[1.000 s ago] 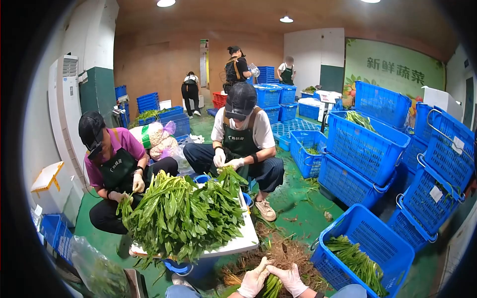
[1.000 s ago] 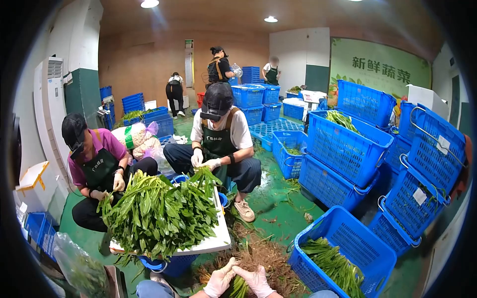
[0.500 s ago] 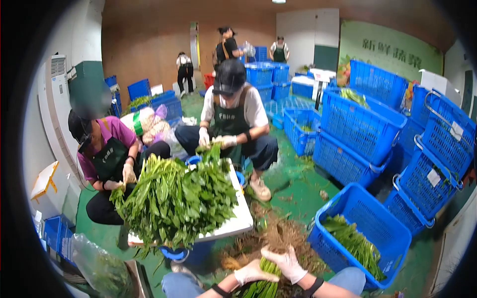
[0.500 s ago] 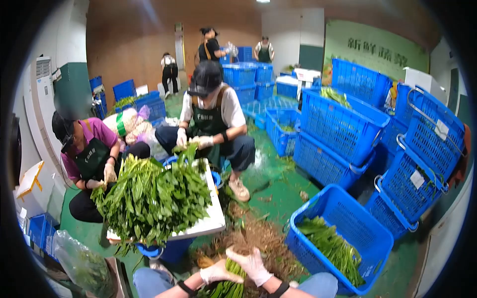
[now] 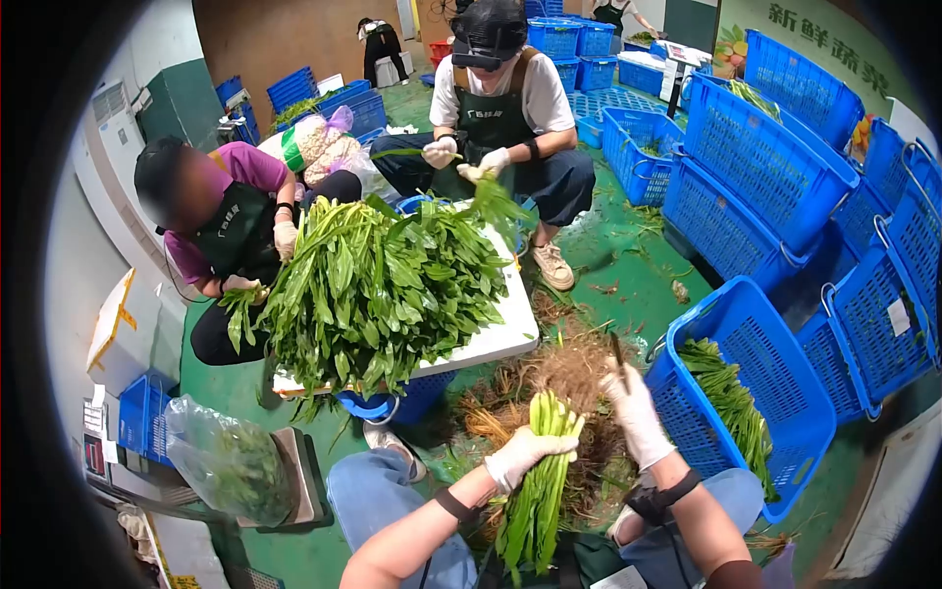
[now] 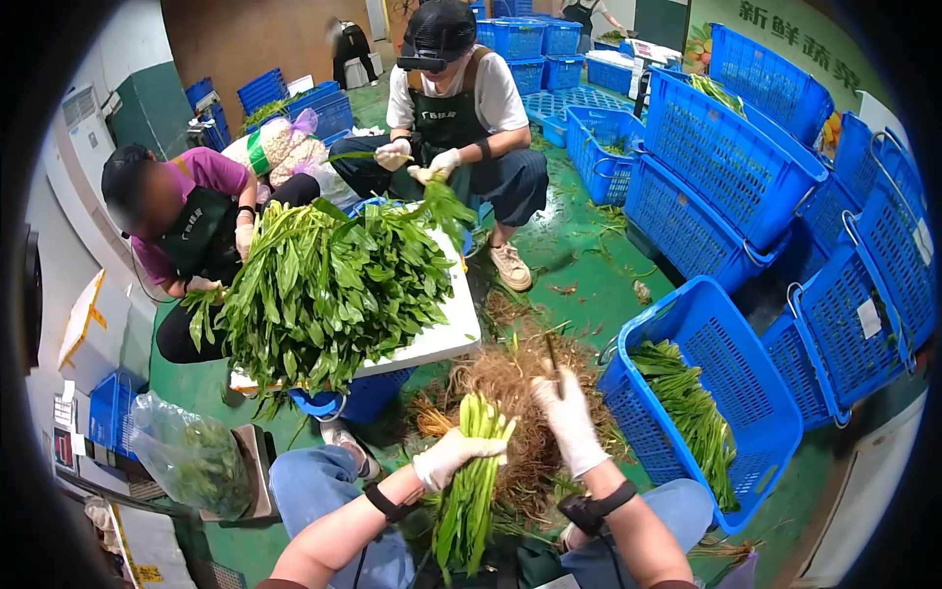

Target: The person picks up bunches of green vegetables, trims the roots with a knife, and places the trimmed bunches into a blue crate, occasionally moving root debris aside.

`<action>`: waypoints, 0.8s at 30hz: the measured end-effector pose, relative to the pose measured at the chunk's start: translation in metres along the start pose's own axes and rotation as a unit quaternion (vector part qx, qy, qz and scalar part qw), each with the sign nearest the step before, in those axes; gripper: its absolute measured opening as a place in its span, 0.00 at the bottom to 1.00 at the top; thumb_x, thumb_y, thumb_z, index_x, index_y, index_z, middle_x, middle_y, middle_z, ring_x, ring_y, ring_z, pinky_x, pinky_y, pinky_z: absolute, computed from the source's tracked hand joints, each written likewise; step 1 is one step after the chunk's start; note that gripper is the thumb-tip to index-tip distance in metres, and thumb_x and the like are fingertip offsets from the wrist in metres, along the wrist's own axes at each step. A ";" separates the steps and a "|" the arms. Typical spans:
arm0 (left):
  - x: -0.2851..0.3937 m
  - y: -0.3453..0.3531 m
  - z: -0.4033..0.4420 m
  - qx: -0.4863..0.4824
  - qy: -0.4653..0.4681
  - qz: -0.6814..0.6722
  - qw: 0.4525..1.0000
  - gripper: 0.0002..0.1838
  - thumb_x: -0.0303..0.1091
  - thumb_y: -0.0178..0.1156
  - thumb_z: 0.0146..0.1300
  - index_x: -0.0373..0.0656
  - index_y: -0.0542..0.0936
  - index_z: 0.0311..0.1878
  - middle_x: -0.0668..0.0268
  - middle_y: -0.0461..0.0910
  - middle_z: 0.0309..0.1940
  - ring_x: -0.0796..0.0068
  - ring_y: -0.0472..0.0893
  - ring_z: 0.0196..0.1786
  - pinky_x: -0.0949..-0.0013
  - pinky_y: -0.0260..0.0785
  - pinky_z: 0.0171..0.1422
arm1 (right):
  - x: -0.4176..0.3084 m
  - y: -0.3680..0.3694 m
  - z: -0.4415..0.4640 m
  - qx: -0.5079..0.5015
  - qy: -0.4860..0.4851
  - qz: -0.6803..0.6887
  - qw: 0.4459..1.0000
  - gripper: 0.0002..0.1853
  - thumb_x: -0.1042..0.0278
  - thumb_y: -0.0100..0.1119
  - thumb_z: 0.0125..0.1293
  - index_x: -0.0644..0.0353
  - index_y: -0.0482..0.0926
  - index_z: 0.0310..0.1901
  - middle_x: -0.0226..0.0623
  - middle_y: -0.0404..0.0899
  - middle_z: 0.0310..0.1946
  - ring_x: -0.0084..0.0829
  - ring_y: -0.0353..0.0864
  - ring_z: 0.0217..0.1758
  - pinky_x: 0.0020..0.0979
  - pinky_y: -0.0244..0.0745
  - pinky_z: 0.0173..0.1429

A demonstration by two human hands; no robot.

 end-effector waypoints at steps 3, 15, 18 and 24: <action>0.002 -0.022 -0.002 -0.002 0.019 -0.001 1.000 0.16 0.35 0.69 0.59 0.41 0.80 0.49 0.67 0.84 0.37 0.77 0.84 0.39 0.73 0.76 0.44 | 0.018 -0.029 0.005 0.052 -0.028 -0.094 0.994 0.15 0.61 0.48 0.74 0.62 0.75 0.54 0.35 0.81 0.40 0.26 0.77 0.42 0.30 0.71 0.53; 0.007 -0.023 -0.015 -0.032 0.021 -0.057 0.998 0.20 0.31 0.67 0.60 0.39 0.76 0.56 0.62 0.84 0.42 0.65 0.84 0.45 0.62 0.78 0.51 | 0.004 0.006 -0.060 -0.070 -0.314 -0.306 0.896 0.07 0.71 0.58 0.66 0.58 0.80 0.45 0.42 0.82 0.35 0.43 0.83 0.35 0.37 0.77 0.36; 0.008 -0.019 -0.020 -0.056 -0.012 -0.076 0.995 0.19 0.32 0.64 0.62 0.40 0.75 0.56 0.67 0.80 0.33 0.70 0.82 0.33 0.64 0.77 0.43 | 0.007 0.007 -0.059 -0.078 -0.316 -0.345 0.880 0.07 0.70 0.58 0.66 0.57 0.80 0.44 0.42 0.82 0.35 0.45 0.83 0.34 0.38 0.77 0.35; 0.000 -0.009 -0.025 -0.094 -0.032 -0.136 0.986 0.20 0.34 0.62 0.63 0.44 0.74 0.57 0.70 0.76 0.30 0.76 0.76 0.26 0.71 0.72 0.32 | 0.024 0.010 -0.058 -0.085 -0.285 -0.293 0.908 0.07 0.68 0.57 0.66 0.57 0.79 0.44 0.43 0.81 0.33 0.46 0.82 0.36 0.40 0.76 0.36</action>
Point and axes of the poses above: each hand's wrist, its own z-axis towards the middle knuckle, its own y-axis out of the palm, x = y × z, the point moved 4 cm from there along z, towards the middle knuckle
